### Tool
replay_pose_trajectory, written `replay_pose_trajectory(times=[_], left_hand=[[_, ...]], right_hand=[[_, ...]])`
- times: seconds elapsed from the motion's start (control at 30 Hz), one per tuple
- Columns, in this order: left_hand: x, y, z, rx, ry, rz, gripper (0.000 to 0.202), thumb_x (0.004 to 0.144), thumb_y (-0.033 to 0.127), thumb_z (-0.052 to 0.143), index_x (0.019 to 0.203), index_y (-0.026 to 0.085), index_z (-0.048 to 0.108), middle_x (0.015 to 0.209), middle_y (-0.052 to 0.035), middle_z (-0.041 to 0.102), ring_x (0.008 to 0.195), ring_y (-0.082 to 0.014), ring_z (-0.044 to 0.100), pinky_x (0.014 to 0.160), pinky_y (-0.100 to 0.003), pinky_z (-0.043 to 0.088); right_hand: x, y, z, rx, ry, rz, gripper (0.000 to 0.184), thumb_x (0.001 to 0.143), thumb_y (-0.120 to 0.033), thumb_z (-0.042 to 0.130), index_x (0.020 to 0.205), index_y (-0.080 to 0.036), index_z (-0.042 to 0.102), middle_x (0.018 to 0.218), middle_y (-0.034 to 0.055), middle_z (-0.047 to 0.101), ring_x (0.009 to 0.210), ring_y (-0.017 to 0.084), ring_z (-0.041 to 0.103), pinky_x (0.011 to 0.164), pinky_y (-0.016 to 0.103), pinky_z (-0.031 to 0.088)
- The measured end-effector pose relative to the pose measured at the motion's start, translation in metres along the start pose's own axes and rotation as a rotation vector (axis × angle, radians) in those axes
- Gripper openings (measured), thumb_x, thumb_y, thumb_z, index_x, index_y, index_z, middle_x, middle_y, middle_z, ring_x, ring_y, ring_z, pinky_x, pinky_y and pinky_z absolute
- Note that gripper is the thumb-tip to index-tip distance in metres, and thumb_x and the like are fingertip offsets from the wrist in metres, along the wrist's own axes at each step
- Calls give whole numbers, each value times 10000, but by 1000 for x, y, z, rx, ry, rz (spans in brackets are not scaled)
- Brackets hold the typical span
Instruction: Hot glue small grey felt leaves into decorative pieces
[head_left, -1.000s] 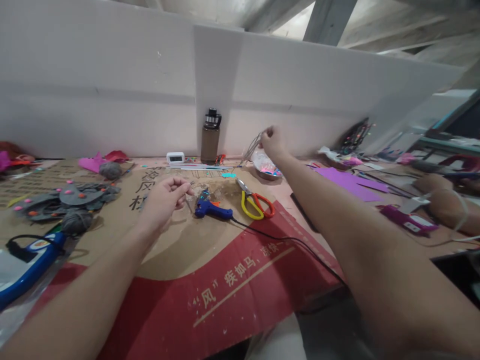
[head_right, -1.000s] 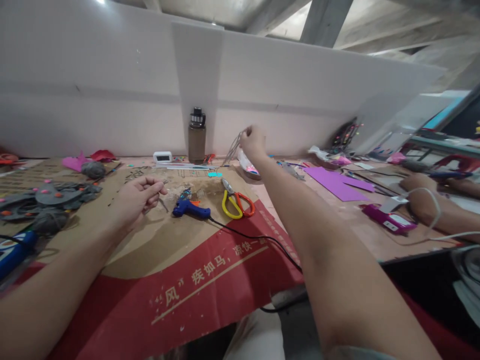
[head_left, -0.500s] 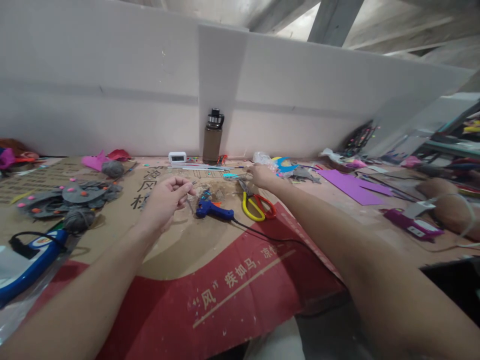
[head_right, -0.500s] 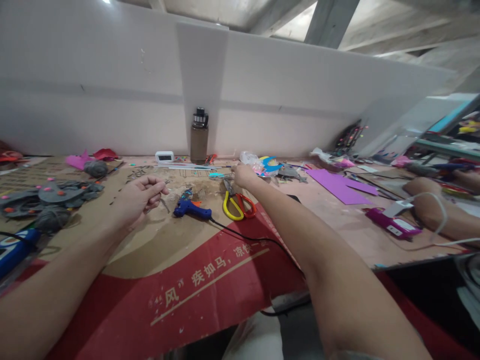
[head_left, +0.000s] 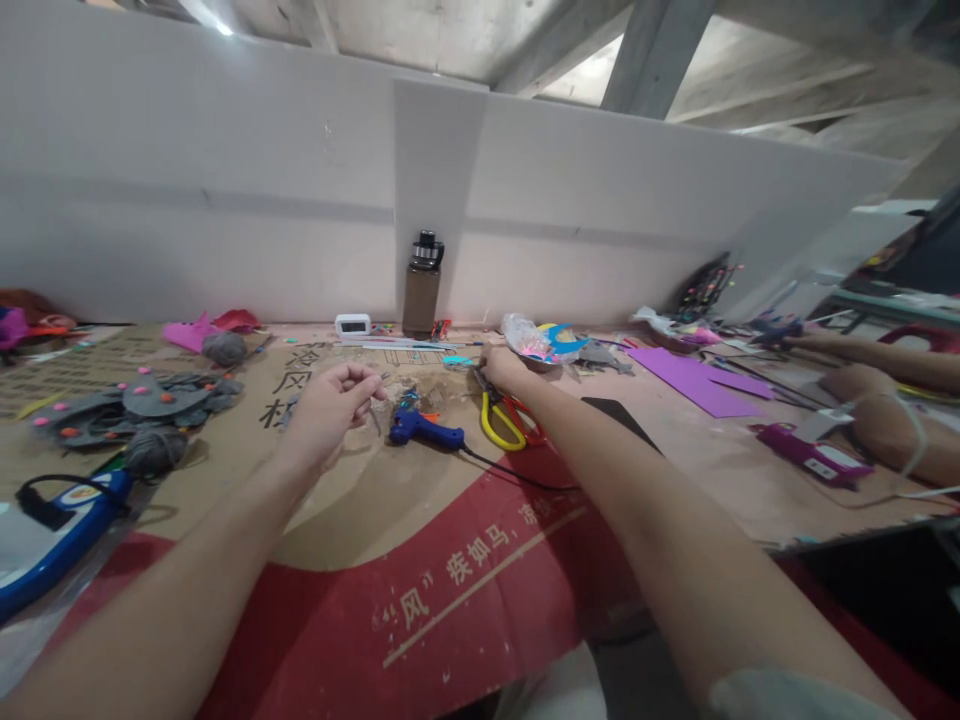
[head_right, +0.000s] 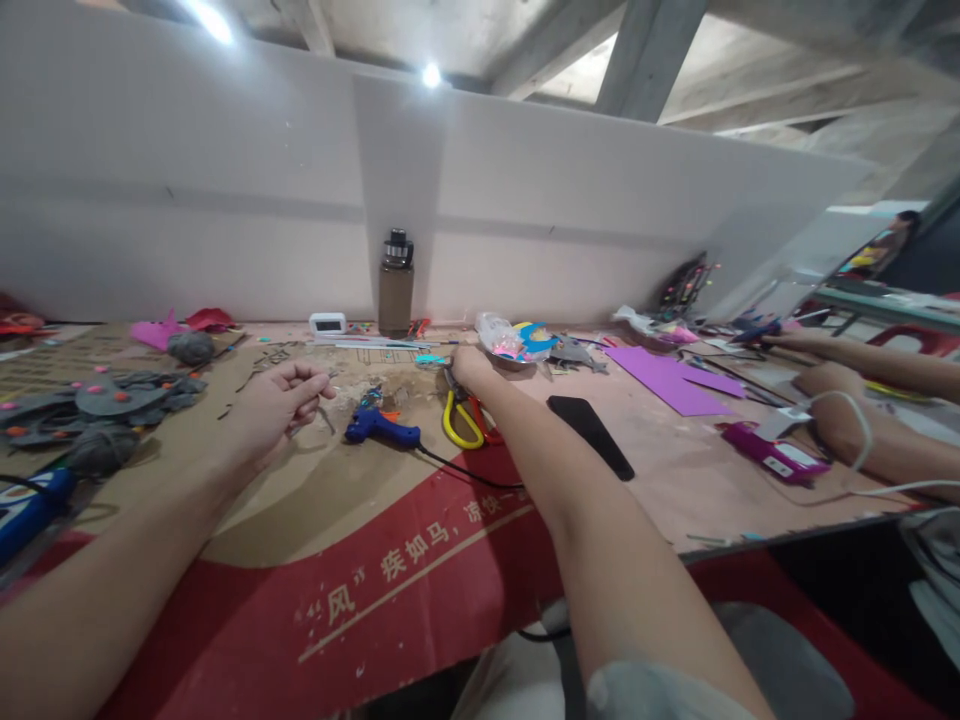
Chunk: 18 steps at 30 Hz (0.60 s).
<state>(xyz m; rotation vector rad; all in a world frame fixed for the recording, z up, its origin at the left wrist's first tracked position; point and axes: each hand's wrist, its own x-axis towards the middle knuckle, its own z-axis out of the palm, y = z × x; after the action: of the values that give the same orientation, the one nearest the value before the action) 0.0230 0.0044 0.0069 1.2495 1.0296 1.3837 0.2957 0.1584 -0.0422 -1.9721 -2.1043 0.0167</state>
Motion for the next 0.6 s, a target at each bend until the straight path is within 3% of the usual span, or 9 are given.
replay_pose_trajectory(times=[0.17,0.23,0.33,0.5,0.57,0.6], left_hand=[[-1,3,0,-34,14,-13,192,703,239,710,713,140,546,643,-36,635,399,-13,316,383,-147,197],[-2,5,0,-37,20,-13,187,695,228,713,710,139,550,643,-38,637,400,-14,323,382,-149,198],[-2,5,0,-35,26,-16,184,688,224,720,709,139,558,644,-37,638,401,-17,335,378,-152,197],[0,2,-2,-41,17,-8,186,696,232,720,716,140,559,659,-36,645,406,-14,340,380,-142,208],[1,1,-2,-46,19,3,188,701,233,715,726,139,555,664,-36,647,404,-10,328,381,-137,210],[1,1,-3,-45,20,6,188,702,233,714,731,139,554,666,-37,648,403,-8,322,381,-135,209]], right_hand=[[8,1,-9,203,149,130,279,835,-203,446,953,-145,691,859,158,708,826,250,670,763,365,519],[16,6,-22,297,241,201,345,872,-204,353,972,-110,668,823,162,697,761,215,670,700,322,531],[29,17,-48,414,388,267,412,909,-179,239,1176,-60,529,940,159,670,737,151,663,609,245,522],[28,37,-83,729,736,272,298,907,-202,322,1133,-91,482,957,111,626,663,115,628,552,229,501],[17,41,-84,706,766,246,316,911,-206,306,1153,-92,473,960,114,623,676,130,625,566,252,504],[9,42,-81,604,702,221,341,919,-203,278,1177,-87,468,973,126,624,705,141,628,594,265,508]])
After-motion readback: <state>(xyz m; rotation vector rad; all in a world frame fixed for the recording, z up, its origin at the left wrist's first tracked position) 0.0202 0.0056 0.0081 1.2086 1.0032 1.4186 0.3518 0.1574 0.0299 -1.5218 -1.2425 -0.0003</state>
